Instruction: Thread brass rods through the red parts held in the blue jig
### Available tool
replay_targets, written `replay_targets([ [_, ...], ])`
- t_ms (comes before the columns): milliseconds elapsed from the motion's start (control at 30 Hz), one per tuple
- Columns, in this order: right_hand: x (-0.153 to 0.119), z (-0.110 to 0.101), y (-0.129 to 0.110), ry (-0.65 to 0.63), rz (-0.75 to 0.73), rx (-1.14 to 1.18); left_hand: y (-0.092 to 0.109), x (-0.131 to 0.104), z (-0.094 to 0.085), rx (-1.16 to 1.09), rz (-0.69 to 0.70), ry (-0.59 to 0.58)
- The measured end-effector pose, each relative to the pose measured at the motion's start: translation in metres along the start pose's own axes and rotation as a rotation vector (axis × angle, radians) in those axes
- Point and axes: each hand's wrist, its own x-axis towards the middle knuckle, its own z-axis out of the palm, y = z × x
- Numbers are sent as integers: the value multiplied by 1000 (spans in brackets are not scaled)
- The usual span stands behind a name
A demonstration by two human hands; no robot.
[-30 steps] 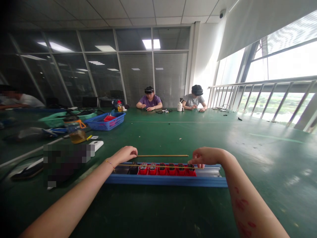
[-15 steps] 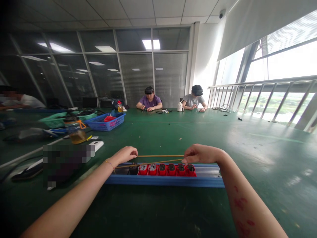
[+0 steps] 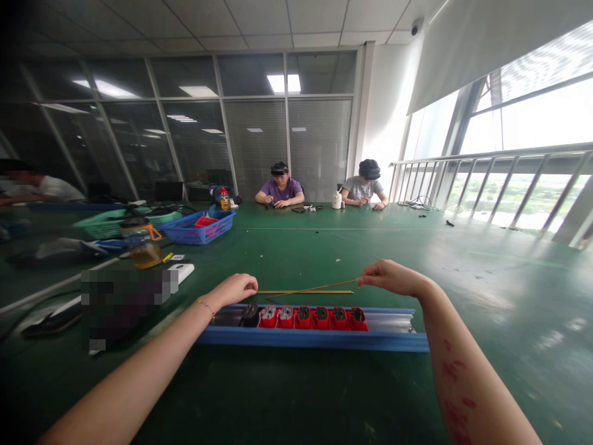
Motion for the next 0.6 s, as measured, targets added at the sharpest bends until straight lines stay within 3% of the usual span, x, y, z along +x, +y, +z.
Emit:
replay_targets([
  [167,24,27,8,-45,-29,-103,4,-1,-2,-9,-3,0],
  [367,45,60,12,4,-63,-135,-1,1,1,-6,-6,-36],
  [600,49,72,19,64,-125,-103,-2,1,2,27,-6,-13],
])
